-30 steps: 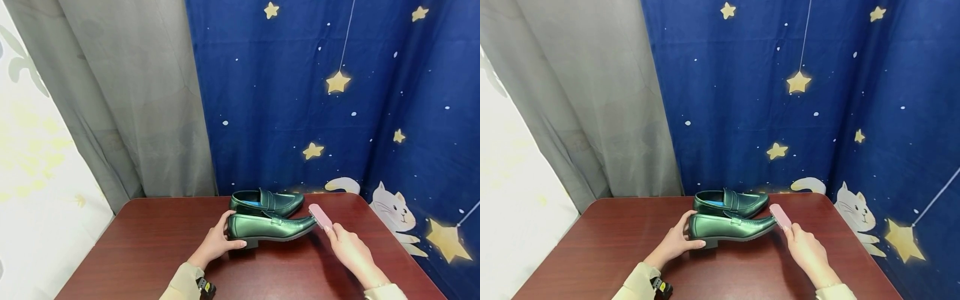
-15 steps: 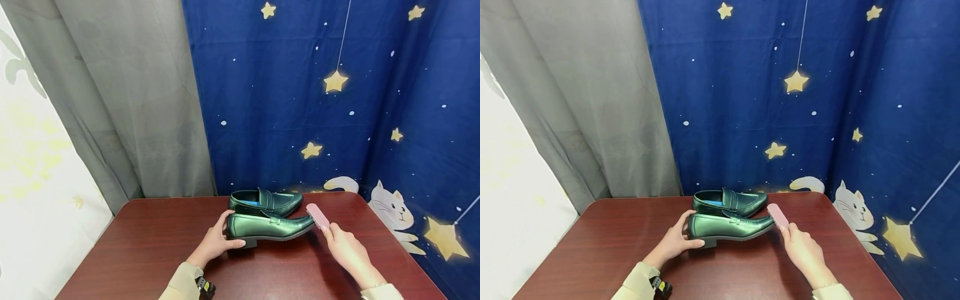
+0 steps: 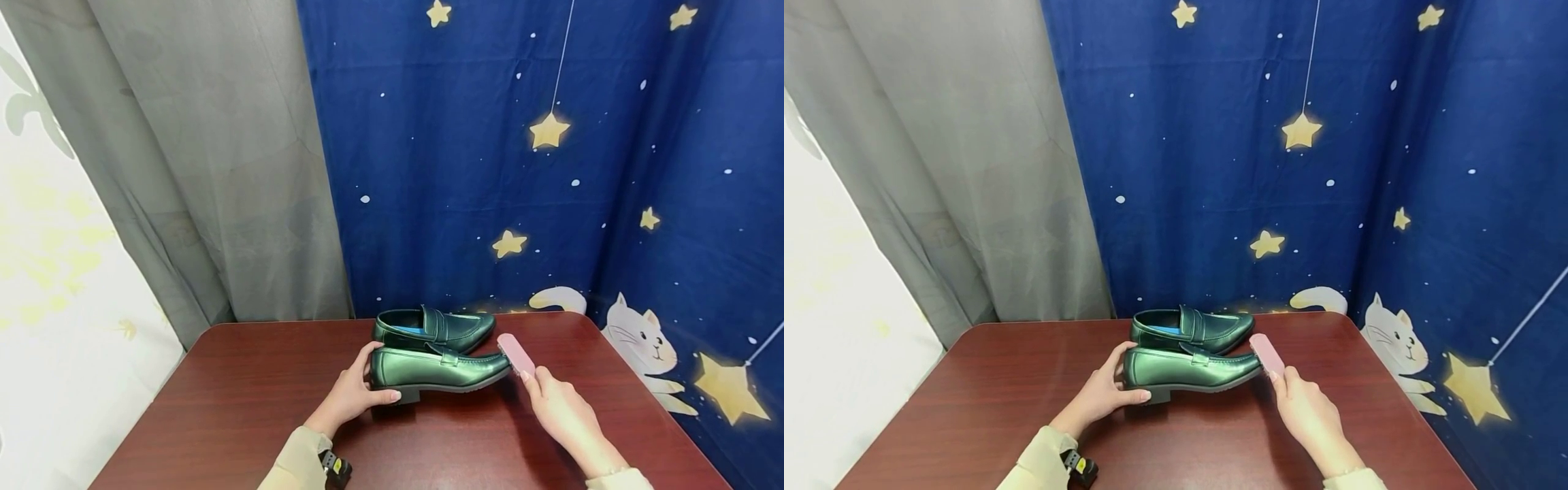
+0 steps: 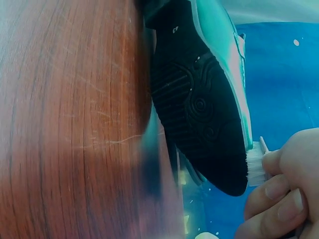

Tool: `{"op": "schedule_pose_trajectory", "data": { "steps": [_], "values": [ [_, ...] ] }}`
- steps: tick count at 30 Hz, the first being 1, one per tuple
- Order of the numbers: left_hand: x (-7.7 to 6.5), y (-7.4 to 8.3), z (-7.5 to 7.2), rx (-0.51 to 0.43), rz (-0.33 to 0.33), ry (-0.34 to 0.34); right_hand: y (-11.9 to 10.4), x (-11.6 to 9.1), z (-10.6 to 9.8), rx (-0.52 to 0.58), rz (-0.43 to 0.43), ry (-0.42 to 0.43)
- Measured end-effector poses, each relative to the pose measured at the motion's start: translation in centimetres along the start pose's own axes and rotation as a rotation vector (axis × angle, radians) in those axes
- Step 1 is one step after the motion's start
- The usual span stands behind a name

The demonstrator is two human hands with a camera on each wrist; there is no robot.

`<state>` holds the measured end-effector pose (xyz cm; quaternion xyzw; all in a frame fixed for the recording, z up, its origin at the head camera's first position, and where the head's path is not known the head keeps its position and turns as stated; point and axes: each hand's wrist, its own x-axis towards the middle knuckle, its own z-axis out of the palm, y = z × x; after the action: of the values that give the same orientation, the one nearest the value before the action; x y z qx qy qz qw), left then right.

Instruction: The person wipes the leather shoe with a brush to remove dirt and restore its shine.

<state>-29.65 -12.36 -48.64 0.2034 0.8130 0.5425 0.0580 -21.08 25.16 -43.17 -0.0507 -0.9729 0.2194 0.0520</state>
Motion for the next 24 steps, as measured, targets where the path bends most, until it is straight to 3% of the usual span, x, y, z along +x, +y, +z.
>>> {"op": "schedule_pose_trajectory", "data": {
  "steps": [7, 24],
  "values": [
    [0.0, 0.1, 0.0, -0.006, -0.016, 0.007, -1.0, -0.5, 0.3, 0.017, -0.002, -0.028],
    [0.1, 0.3, 0.2, 0.005, -0.006, 0.011, -2.4, -1.5, 1.8, 0.032, -0.033, 0.012]
  ]
}}
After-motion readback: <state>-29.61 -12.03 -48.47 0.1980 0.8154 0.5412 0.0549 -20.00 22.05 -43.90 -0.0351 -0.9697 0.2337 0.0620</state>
